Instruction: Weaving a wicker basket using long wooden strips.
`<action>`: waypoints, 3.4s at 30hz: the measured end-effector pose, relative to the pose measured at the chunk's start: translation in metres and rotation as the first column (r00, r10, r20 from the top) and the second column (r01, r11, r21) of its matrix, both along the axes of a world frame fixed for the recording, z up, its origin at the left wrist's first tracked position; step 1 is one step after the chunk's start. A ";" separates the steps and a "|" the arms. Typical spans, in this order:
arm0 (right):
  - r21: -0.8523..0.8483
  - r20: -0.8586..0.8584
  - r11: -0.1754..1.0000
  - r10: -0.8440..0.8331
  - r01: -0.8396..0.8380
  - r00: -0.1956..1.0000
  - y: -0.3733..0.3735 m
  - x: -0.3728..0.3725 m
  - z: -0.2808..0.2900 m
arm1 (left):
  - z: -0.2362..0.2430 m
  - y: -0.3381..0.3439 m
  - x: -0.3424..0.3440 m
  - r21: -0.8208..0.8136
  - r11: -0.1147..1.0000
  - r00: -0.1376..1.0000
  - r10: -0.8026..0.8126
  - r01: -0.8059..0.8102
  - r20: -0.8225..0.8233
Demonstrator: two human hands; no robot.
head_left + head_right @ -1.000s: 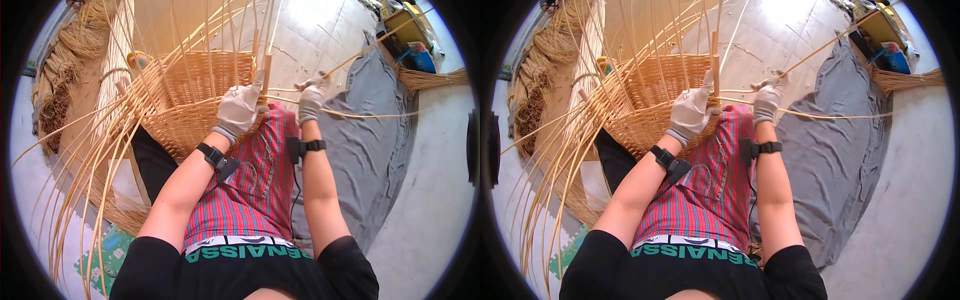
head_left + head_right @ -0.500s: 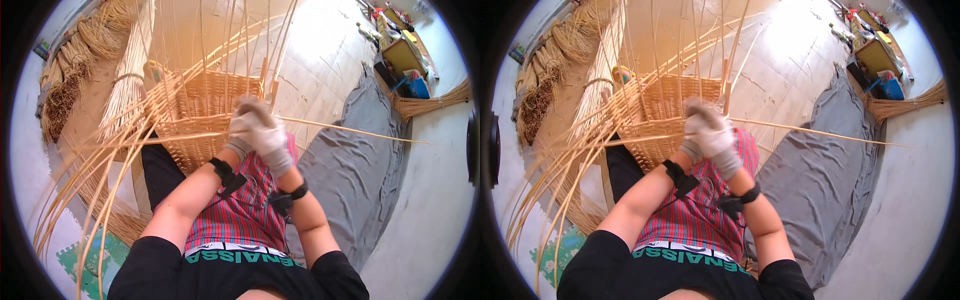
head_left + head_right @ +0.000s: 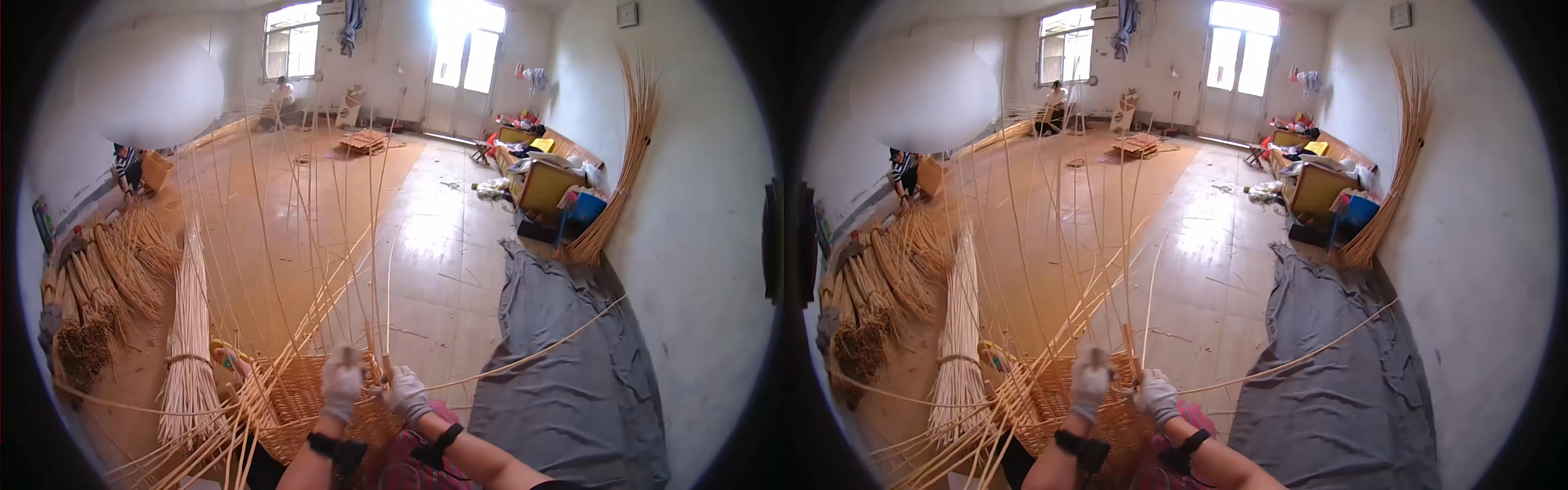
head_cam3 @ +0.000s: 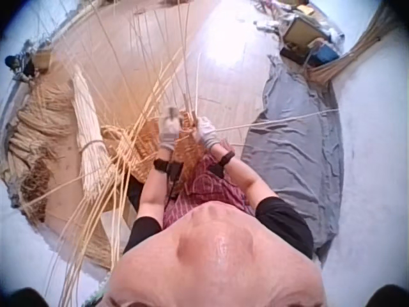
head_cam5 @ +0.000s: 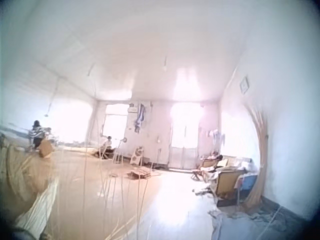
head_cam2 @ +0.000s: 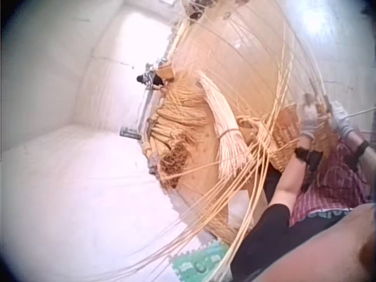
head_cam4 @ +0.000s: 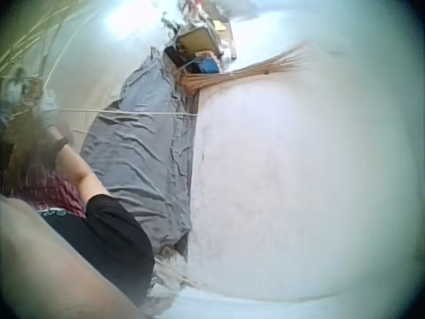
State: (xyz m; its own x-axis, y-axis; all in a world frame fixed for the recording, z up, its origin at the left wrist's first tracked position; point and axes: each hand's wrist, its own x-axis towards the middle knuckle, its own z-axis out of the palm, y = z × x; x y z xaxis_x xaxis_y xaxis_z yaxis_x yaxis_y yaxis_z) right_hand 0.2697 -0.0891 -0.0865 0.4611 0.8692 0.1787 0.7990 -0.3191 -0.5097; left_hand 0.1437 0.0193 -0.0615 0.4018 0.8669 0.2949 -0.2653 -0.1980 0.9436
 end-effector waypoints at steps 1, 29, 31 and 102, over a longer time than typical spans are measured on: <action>-0.004 0.012 1.000 -0.010 0.010 1.000 0.004 0.000 -0.019 | 0.025 -0.003 0.026 0.216 0.976 0.935 0.043 0.037 -0.353; 0.085 0.060 0.952 -0.301 0.295 0.952 0.014 -0.013 -0.029 | -0.028 0.029 0.093 -0.512 0.848 0.915 0.091 0.136 0.394; 0.182 0.229 0.931 -0.354 0.317 0.907 0.018 -0.019 -0.027 | -0.041 0.038 0.096 -0.213 0.973 0.975 -0.038 0.086 0.219; 0.571 -0.467 0.802 0.491 -0.173 0.735 0.000 -0.187 0.038 | -0.114 -0.016 -0.217 0.220 0.706 0.345 0.563 -0.673 -0.751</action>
